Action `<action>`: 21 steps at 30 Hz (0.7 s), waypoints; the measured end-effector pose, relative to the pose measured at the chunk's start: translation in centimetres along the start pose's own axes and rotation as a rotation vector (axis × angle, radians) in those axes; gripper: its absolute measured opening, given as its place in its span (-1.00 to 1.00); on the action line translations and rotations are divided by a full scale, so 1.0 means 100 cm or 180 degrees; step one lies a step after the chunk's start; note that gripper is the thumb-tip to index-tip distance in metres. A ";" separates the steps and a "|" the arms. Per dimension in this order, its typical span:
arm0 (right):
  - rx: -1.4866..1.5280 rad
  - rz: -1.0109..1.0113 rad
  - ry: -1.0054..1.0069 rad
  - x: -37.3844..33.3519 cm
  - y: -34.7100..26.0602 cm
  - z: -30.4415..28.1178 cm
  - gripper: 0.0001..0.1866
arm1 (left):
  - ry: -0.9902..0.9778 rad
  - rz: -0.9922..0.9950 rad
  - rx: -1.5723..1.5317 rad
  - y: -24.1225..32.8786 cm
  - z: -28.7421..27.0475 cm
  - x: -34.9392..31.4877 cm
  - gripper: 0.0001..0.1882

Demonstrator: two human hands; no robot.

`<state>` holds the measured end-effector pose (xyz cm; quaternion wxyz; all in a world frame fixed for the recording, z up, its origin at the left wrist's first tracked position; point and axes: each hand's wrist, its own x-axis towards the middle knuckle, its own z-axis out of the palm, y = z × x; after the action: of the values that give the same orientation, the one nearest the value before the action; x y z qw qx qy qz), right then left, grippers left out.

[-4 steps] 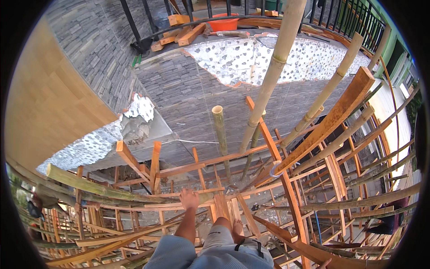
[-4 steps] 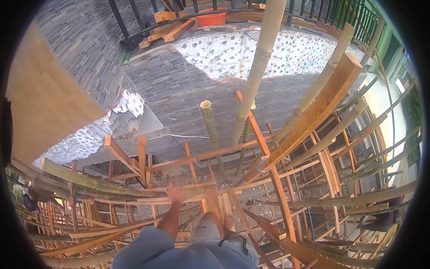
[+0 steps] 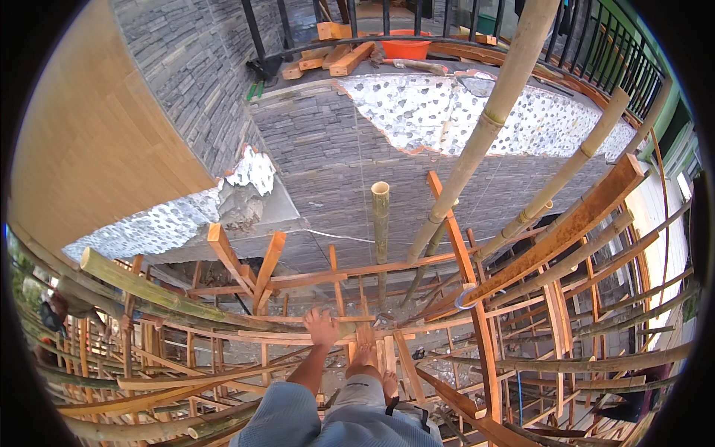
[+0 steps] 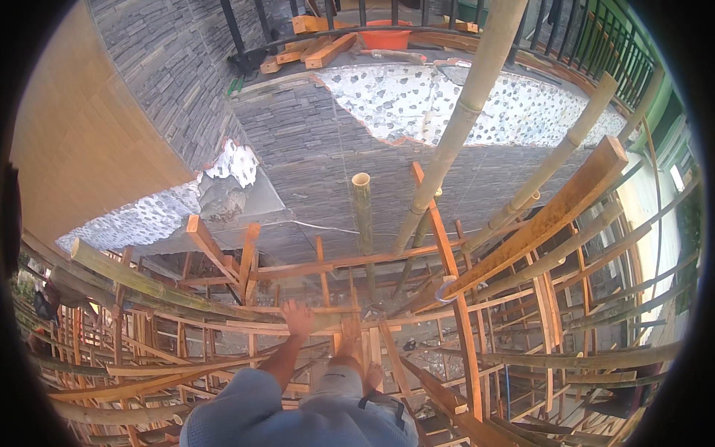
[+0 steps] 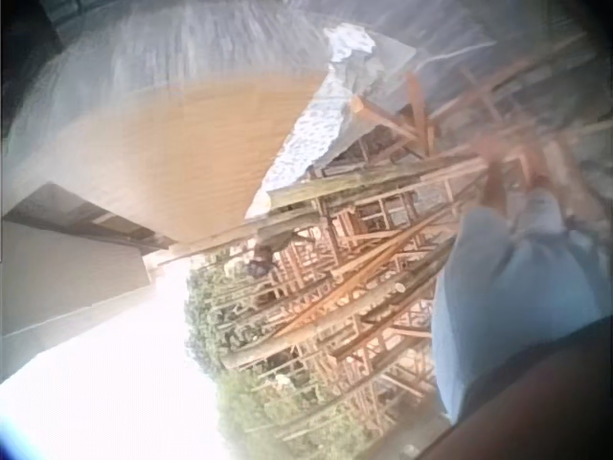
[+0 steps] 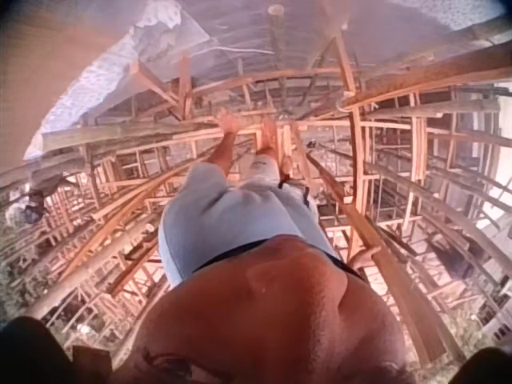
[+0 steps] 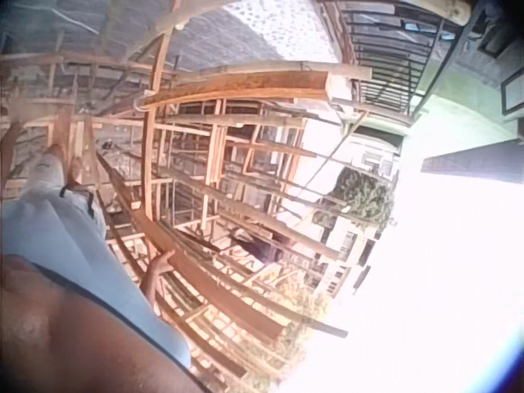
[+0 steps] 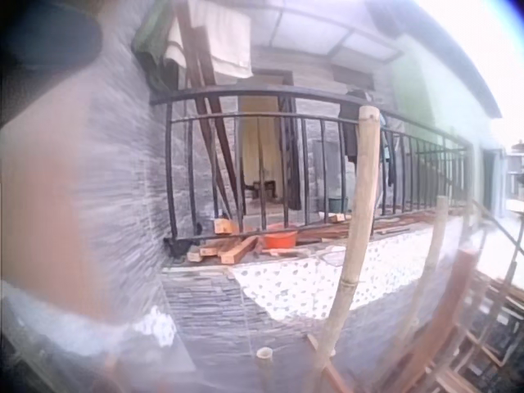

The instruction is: The person assembles a bamboo scaffolding structure by positioning wooden planks and securing them with wire using pliers. They repeatedly climb and reposition themselves on the structure to reach different joints.

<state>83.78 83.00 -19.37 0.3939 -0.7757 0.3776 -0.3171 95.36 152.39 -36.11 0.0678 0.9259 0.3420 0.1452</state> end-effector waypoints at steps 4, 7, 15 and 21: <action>-0.0271 0.0117 0.0246 -0.004 -0.012 -0.003 -0.10 | 0.0838 0.0896 -0.2253 0.061 -0.114 0.140 -0.70; -0.0162 0.0847 0.0056 -0.006 -0.024 -0.001 -0.02 | 0.1839 0.0734 -0.2829 0.065 -0.210 0.328 -0.76; 0.0642 0.1456 -0.0367 -0.019 -0.046 -0.005 -0.03 | 0.1688 -0.0203 -0.0158 -0.017 -0.265 0.654 -0.50; 0.0446 0.1577 0.0029 -0.033 -0.079 -0.012 -0.14 | 0.0662 -0.0917 -0.0093 -0.043 -0.232 0.725 -0.32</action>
<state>83.79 88.54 -12.78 0.5106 -0.6288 0.5351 -0.2398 137.85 203.61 1.06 0.0656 0.8463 0.4741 0.2340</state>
